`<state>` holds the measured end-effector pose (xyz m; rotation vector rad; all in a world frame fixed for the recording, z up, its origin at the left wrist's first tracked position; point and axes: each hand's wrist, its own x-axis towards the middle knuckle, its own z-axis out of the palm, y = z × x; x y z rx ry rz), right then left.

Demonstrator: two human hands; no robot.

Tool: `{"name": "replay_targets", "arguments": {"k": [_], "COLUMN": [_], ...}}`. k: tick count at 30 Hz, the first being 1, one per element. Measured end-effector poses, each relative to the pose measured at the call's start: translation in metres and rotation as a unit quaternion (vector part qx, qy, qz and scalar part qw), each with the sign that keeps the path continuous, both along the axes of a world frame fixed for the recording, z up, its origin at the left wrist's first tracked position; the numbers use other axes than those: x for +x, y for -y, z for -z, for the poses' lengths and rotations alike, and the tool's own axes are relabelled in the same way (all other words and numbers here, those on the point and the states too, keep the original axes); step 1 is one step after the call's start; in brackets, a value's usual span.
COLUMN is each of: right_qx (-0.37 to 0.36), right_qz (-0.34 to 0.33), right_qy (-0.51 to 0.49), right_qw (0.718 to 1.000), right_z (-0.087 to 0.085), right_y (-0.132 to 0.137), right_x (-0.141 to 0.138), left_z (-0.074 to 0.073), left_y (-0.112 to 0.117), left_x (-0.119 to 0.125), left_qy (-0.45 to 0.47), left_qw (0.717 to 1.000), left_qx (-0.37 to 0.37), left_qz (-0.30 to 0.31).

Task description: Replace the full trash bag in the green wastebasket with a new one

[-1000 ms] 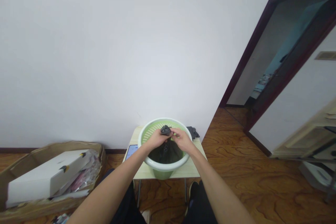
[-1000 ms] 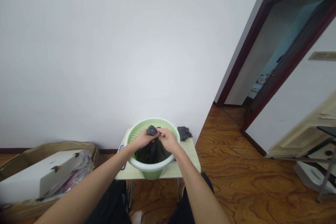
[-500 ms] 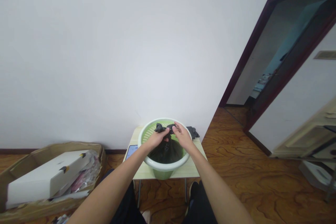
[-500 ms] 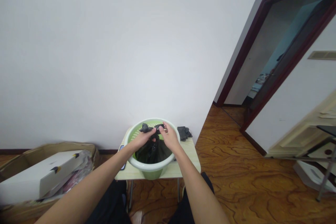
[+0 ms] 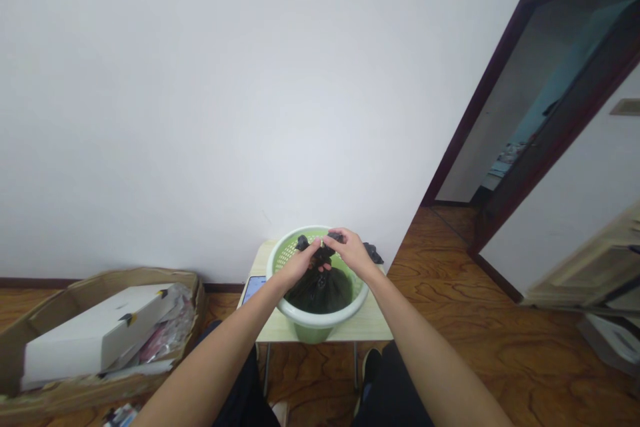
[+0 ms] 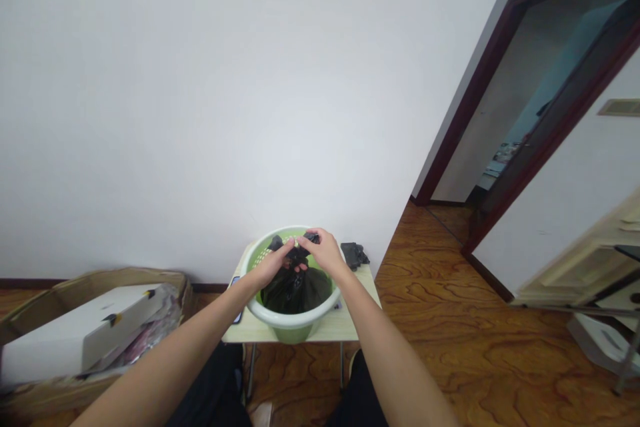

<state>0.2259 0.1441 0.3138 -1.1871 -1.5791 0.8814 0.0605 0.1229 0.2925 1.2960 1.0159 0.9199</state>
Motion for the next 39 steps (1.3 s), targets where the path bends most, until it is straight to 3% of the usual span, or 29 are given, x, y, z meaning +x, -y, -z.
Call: {"name": "replay_targets", "arguments": {"k": [5,14,22,28,39], "right_qx": [-0.02,0.049,0.051,0.041,0.066], "right_qz": [0.028,0.029,0.019,-0.016,-0.016], "right_qy": [-0.004,-0.048,-0.079,-0.039,0.029], "right_qw": [0.999,0.997,0.995,0.998,0.997], "right_z": [-0.007,-0.023,-0.031,-0.04,-0.042], "right_y": [-0.019,-0.027,-0.008,0.007,0.028], "right_x": [-0.01,-0.019,-0.014,-0.016,-0.003], "left_z": [-0.001,0.004,0.009,0.013,0.017], "left_y": [-0.002,-0.008,-0.012,-0.017,-0.02], "left_x": [0.002,0.001,-0.003,-0.005,-0.004], "left_qy": [0.002,0.008,0.011,0.059,0.111], "left_qw": [1.0,0.999,0.999,0.997,0.992], "left_qx": [0.001,-0.023,-0.008,-0.007,-0.03], "left_qz": [-0.029,-0.025,-0.039,-0.041,-0.055]}}
